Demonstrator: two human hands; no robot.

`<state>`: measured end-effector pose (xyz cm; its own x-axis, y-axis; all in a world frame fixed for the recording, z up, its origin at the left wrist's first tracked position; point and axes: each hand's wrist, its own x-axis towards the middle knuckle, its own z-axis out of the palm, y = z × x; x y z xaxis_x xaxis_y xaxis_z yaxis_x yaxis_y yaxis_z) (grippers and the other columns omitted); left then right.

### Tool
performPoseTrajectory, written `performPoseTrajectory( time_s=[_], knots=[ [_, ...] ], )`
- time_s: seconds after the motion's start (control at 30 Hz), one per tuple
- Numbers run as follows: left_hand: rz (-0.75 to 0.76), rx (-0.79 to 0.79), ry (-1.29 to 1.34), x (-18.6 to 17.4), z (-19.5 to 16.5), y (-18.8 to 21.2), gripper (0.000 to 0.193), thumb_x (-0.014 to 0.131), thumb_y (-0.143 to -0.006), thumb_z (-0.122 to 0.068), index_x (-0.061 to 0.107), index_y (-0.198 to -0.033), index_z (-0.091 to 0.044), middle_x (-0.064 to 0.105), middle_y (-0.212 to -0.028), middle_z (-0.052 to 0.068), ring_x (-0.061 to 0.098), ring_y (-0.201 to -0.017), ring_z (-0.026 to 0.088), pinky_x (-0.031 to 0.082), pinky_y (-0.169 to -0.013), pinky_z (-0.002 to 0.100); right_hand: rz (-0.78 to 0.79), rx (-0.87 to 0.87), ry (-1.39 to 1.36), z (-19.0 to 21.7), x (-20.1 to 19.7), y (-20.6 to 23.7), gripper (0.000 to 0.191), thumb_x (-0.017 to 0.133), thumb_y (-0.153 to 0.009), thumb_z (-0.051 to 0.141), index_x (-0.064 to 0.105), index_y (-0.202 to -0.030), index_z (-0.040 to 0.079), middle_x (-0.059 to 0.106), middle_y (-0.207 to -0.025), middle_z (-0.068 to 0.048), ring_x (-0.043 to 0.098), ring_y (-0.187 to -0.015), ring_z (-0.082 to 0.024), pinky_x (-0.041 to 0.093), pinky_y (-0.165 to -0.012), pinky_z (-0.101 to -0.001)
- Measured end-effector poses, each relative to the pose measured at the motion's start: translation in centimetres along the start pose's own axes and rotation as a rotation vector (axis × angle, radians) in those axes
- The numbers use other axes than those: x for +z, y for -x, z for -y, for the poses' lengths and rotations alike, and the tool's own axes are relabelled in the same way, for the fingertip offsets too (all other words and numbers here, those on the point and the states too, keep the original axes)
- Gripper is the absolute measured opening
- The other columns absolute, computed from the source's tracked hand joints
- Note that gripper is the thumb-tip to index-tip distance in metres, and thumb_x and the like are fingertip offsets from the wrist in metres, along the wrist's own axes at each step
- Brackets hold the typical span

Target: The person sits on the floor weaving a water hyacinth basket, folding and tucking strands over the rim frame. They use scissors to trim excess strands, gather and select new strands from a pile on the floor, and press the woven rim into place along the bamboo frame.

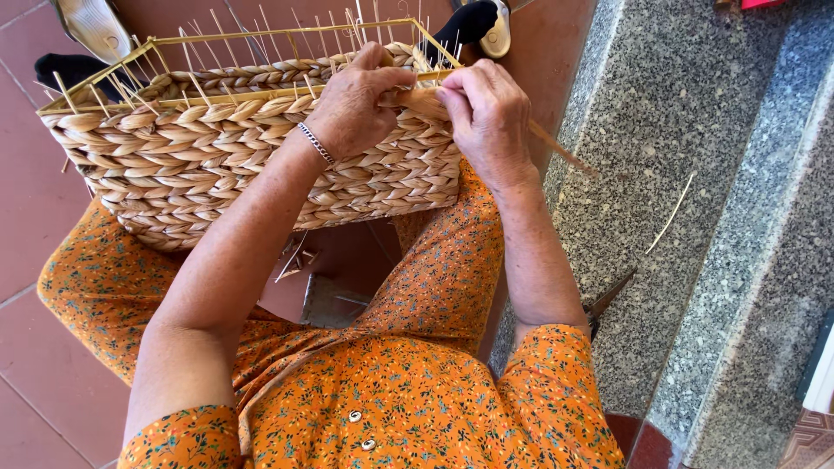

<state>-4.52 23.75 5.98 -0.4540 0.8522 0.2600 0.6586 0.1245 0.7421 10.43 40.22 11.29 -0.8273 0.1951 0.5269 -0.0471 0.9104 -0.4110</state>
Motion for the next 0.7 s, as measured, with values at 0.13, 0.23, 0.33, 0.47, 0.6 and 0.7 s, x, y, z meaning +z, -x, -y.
performPoseTrajectory(
  time_s=[0.13, 0.23, 0.33, 0.47, 0.6, 0.7],
  knots=[
    [-0.018, -0.028, -0.021, 0.3, -0.4, -0.2, 0.027, 0.077, -0.082, -0.012, 0.077, -0.110, -0.011, 0.060, -0.104, 0.013, 0.066, -0.094, 0.033, 0.055, -0.079, 0.044, -0.071, -0.030, -0.060, -0.5, 1.3, -0.8, 0.016, 0.081, -0.095, 0.007, 0.066, -0.094, 0.002, 0.065, -0.086, -0.009, 0.067, -0.078, -0.025, 0.053, -0.069, -0.0378],
    [-0.057, -0.059, -0.095, 1.1, -1.0, -0.5, 0.023, 0.085, -0.080, -0.024, 0.075, -0.092, -0.007, 0.058, -0.098, 0.013, 0.064, -0.089, 0.033, 0.053, -0.073, 0.045, -0.013, 0.144, -0.231, -1.9, 2.3, -0.8, 0.013, 0.081, -0.097, 0.007, 0.068, -0.094, 0.002, 0.070, -0.085, -0.008, 0.072, -0.076, -0.020, 0.057, -0.068, -0.0331],
    [-0.156, -0.074, -0.198, 2.2, -1.7, -0.7, 0.024, 0.084, -0.083, -0.026, 0.070, -0.087, -0.006, 0.056, -0.097, 0.013, 0.064, -0.087, 0.031, 0.054, -0.072, 0.045, 0.043, 0.290, -0.322, -3.3, 3.1, -0.2, 0.011, 0.080, -0.096, 0.009, 0.071, -0.096, 0.003, 0.075, -0.088, -0.006, 0.076, -0.079, -0.016, 0.061, -0.069, -0.0299],
    [-0.256, -0.043, -0.239, 3.1, -2.0, -0.3, 0.021, 0.075, -0.094, -0.013, 0.063, -0.110, -0.006, 0.055, -0.104, 0.010, 0.064, -0.092, 0.029, 0.054, -0.073, 0.043, 0.089, 0.346, -0.417, -4.5, 3.2, 0.7, 0.015, 0.081, -0.096, 0.013, 0.071, -0.098, 0.003, 0.077, -0.091, -0.005, 0.076, -0.083, -0.015, 0.063, -0.074, -0.0299],
    [-0.189, 0.180, -0.473, 2.7, -1.3, 0.7, 0.021, 0.072, -0.098, -0.007, 0.056, -0.111, -0.011, 0.057, -0.110, 0.007, 0.064, -0.094, 0.022, 0.054, -0.065, 0.035, 0.028, 0.227, -0.220, -4.4, 3.4, 0.7, 0.030, 0.090, -0.089, 0.026, 0.068, -0.087, 0.005, 0.071, -0.083, -0.005, 0.073, -0.073, -0.018, 0.061, -0.065, -0.0310],
    [-0.163, 0.279, -0.541, 2.3, -1.0, 1.6, 0.024, 0.070, -0.092, -0.005, 0.056, -0.111, -0.008, 0.055, -0.109, 0.009, 0.063, -0.091, 0.022, 0.056, -0.072, 0.037, -0.039, 0.186, 0.001, -3.7, 3.9, 0.6, 0.035, 0.090, -0.088, 0.031, 0.065, -0.082, 0.007, 0.068, -0.078, -0.005, 0.068, -0.066, -0.023, 0.052, -0.059, -0.0384]
  ],
)
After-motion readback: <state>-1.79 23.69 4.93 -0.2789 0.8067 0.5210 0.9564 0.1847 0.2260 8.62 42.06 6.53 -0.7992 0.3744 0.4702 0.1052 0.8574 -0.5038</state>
